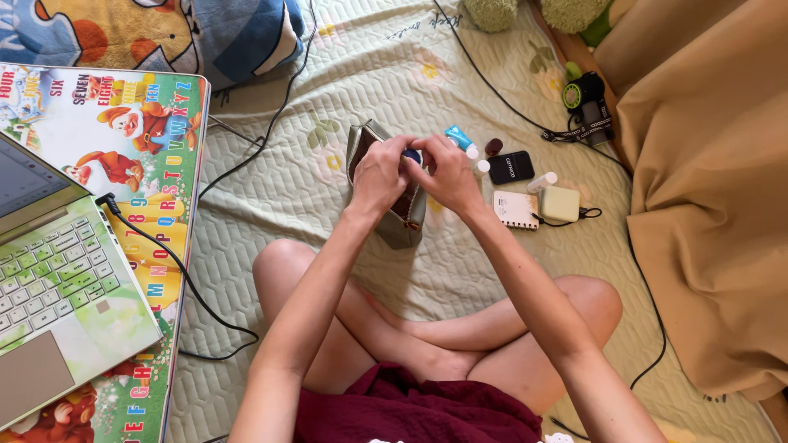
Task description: The person sits on a bed and packs a toiletry pouch. They place bottles, tubes, a notebook, a phone, a hair brush and other small personal items from the bed into the pouch one at a time, then zip the pouch closed.
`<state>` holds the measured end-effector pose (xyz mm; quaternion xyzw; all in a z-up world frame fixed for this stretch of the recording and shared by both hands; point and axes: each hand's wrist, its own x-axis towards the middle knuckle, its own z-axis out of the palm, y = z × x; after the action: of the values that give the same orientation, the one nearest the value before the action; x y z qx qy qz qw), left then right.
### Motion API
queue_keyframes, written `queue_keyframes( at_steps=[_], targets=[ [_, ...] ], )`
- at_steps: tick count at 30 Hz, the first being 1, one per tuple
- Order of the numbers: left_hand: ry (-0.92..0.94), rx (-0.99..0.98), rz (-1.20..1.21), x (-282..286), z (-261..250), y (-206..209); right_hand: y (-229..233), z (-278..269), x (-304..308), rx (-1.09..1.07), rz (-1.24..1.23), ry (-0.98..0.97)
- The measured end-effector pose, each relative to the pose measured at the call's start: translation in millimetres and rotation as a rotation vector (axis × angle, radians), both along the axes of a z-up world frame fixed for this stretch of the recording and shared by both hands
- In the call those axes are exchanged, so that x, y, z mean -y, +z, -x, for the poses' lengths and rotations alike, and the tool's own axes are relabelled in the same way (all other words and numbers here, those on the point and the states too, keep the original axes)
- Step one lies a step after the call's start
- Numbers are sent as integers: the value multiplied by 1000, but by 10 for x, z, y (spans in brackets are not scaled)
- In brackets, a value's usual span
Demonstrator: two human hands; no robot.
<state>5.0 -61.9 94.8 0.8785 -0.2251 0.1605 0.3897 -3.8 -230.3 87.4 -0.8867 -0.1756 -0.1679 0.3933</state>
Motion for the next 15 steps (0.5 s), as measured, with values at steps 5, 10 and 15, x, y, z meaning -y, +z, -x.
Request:
queue_keyframes(
  at_steps=[5, 10, 15],
  targets=[
    [138, -77, -96, -62, 109, -174, -218, 83, 337, -59, -64, -104],
    [114, -74, -124, -112, 237, -359, -241, 569, 933, -72, -4, -160],
    [124, -53, -202, -49, 119, -546, -74, 850, 1018, 7, 55, -184]
  ],
)
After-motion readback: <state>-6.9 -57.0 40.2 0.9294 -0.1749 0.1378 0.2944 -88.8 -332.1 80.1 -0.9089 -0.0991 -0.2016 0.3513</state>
